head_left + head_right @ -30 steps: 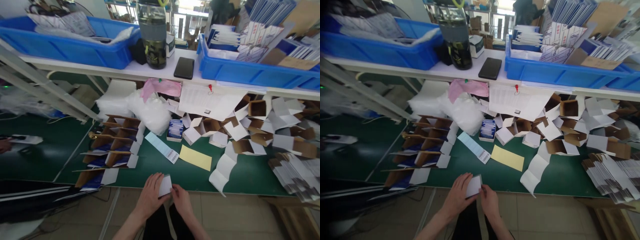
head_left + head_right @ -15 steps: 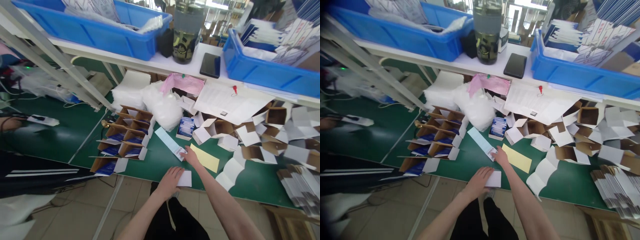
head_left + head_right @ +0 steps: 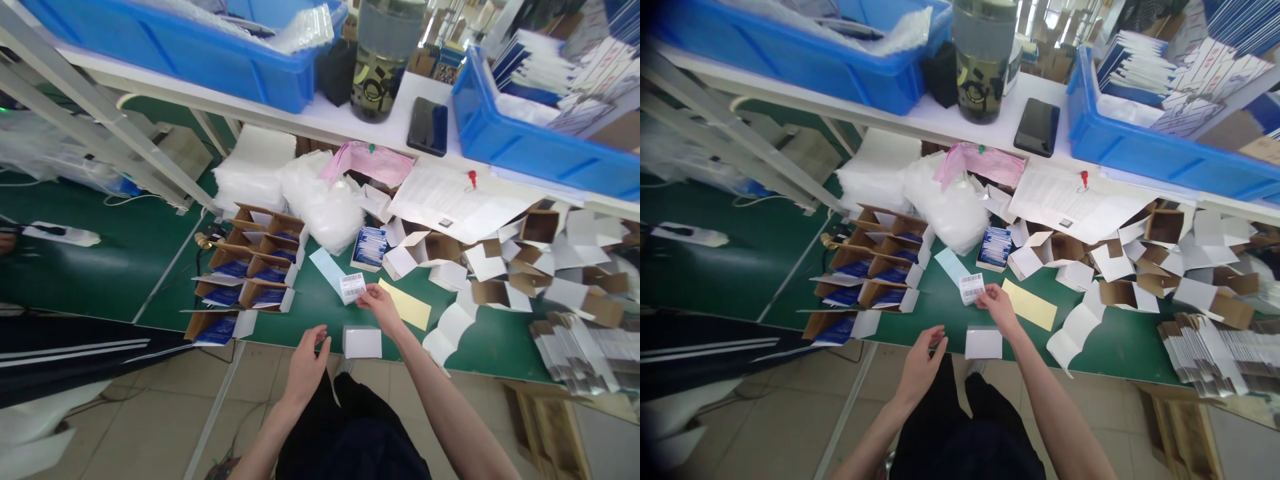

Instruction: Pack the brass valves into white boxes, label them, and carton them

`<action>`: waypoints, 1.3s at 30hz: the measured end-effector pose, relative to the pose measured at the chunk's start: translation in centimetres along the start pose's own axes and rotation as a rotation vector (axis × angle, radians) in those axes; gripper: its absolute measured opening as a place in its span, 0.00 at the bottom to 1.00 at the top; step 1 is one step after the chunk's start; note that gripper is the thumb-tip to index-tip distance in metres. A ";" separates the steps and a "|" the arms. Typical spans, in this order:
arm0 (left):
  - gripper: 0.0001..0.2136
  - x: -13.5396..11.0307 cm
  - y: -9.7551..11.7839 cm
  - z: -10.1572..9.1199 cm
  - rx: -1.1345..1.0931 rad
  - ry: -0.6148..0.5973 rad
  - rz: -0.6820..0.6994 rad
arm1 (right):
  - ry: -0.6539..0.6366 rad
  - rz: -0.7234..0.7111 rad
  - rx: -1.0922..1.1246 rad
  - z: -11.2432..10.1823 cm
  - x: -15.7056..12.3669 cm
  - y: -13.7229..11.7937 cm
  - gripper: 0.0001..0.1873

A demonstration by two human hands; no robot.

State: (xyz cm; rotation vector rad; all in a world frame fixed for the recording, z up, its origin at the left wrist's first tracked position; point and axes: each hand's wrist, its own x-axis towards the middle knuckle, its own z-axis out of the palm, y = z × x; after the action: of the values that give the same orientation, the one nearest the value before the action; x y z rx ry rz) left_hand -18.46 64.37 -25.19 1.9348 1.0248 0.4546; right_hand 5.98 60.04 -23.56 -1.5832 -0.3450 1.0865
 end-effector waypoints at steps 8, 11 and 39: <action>0.20 3.8 5.9 -2.9 0.077 0.039 0.272 | -0.019 0.018 0.074 2.0 -6.0 -1.6 0.22; 0.21 5.0 7.2 -3.3 0.139 -0.006 0.439 | -0.035 0.005 0.076 2.8 -7.8 -2.5 0.21; 0.11 2.8 5.7 -4.2 0.011 0.054 0.194 | -0.036 -0.245 -0.321 1.4 -5.0 -1.4 0.10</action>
State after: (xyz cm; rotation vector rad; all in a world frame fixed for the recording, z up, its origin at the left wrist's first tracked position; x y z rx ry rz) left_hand -16.81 67.28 -18.37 2.0510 0.8784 0.6136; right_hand 2.73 57.80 -19.97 -1.7483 -0.7480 0.9016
